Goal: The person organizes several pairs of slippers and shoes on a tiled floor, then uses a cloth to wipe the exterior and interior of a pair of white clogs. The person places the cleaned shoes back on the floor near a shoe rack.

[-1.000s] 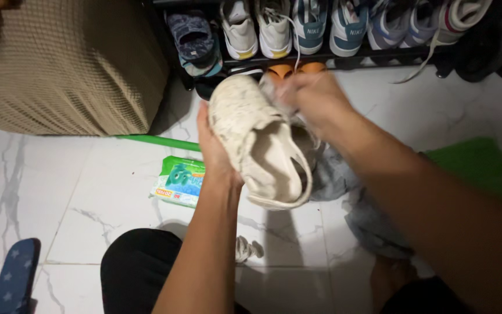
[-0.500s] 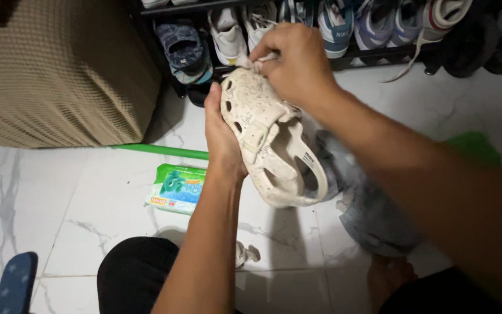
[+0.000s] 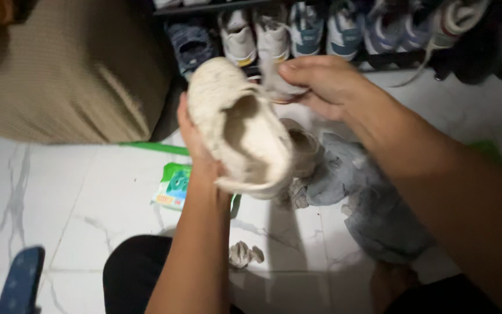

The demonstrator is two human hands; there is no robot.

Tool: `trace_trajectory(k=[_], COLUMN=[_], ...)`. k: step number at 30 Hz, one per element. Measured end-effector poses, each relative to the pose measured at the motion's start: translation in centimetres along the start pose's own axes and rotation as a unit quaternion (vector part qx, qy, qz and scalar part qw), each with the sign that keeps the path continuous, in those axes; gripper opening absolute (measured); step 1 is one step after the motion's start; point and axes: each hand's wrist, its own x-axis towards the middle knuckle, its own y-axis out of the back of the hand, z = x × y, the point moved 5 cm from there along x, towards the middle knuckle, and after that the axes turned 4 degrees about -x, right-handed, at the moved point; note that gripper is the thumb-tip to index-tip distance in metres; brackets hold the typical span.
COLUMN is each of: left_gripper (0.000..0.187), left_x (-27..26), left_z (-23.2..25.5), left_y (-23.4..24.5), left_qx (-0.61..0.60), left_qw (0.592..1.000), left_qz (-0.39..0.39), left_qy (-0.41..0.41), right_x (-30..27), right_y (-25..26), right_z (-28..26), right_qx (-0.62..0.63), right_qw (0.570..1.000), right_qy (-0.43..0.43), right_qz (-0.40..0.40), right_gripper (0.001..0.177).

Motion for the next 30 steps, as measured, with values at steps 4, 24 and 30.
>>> trace_trajectory(k=[4, 24, 30], left_gripper=[0.074, 0.068, 0.066], left_x=[-0.3, 0.3, -0.4], left_z=[-0.7, 0.5, -1.3], left_y=[0.8, -1.9, -1.9], left_qx=[-0.044, -0.025, -0.007], left_qw=[0.999, 0.995, 0.998], left_qz=[-0.019, -0.101, -0.069], left_qy=[-0.012, -0.011, -0.008], right_x=[-1.7, -4.9, -1.9], right_y=[-2.4, -8.5, -8.5], right_z=[-1.6, -4.3, -5.0], right_qx=[0.104, -0.410, -0.439], right_qw=[0.987, 0.800, 0.781], right_qy=[-0.024, 0.431, 0.431], right_qz=[-0.122, 0.079, 0.111], right_gripper=[0.035, 0.013, 0.010])
